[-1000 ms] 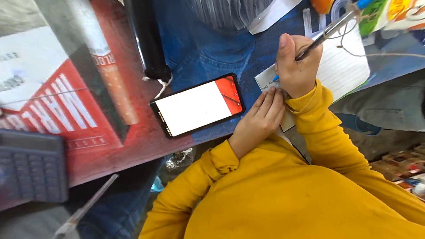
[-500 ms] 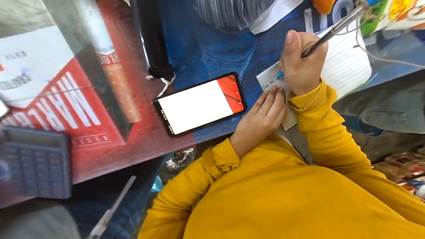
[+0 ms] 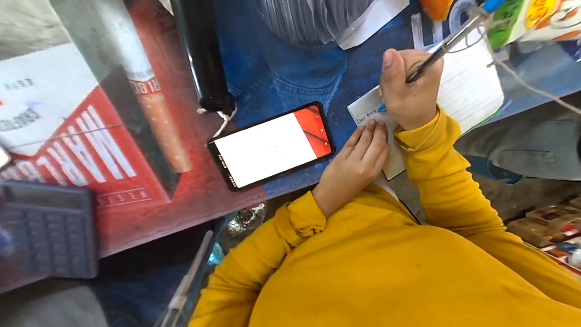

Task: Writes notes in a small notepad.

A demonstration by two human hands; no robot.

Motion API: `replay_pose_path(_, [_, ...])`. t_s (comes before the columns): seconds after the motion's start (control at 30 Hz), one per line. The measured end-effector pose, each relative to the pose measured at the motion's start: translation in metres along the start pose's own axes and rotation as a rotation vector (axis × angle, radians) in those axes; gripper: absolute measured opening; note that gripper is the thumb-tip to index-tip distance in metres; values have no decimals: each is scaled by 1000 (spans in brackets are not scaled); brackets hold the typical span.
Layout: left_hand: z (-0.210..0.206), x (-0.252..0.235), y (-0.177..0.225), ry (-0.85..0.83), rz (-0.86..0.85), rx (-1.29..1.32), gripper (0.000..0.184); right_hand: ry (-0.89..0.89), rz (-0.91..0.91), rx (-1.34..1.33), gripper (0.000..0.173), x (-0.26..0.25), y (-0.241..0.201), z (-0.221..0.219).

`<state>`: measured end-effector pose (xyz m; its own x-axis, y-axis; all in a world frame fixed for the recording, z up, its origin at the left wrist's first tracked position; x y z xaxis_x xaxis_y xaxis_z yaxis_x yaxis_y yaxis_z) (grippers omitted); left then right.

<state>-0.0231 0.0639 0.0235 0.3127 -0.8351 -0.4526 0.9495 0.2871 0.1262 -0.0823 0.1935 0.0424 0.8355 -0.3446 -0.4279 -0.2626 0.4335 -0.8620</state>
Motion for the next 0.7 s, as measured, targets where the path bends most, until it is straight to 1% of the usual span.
replay_pose_path(0.13, [0, -1, 0, -10, 1, 4, 27, 50, 14, 12, 46, 1, 1, 3])
replay_pose_path(0.23, [0, 0, 0, -15, -5, -9, 27, 68, -22, 12, 45, 1, 2, 5])
replay_pose_path(0.37, [0, 0, -1, -9, 0, 0, 27, 41, -16, 21, 44, 1, 1, 3])
replay_pose_path(0.5, [0, 0, 0, -16, 5, 12, 29, 80, -13, 26, 44, 2, 2, 7])
replay_pose_path(0.63, [1, -1, 0, 2, 2, 0, 26, 127, -58, 19, 44, 1, 4, 9])
replay_pose_path(0.7, [1, 0, 0, 11, 7, -2, 25, 108, -52, 31, 44, 1, 4, 8])
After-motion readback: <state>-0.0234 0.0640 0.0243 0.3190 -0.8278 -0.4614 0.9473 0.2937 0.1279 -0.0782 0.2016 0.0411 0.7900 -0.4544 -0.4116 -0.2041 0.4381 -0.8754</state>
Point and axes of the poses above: each hand's wrist, its own x-axis away from the middle knuckle, its own z-axis out of the back of the hand, y = z × x, the point moved 7 cm from there along -x, towards the middle knuckle, and after that the axes turned 12 degrees about -x, right-handed, at the moved point
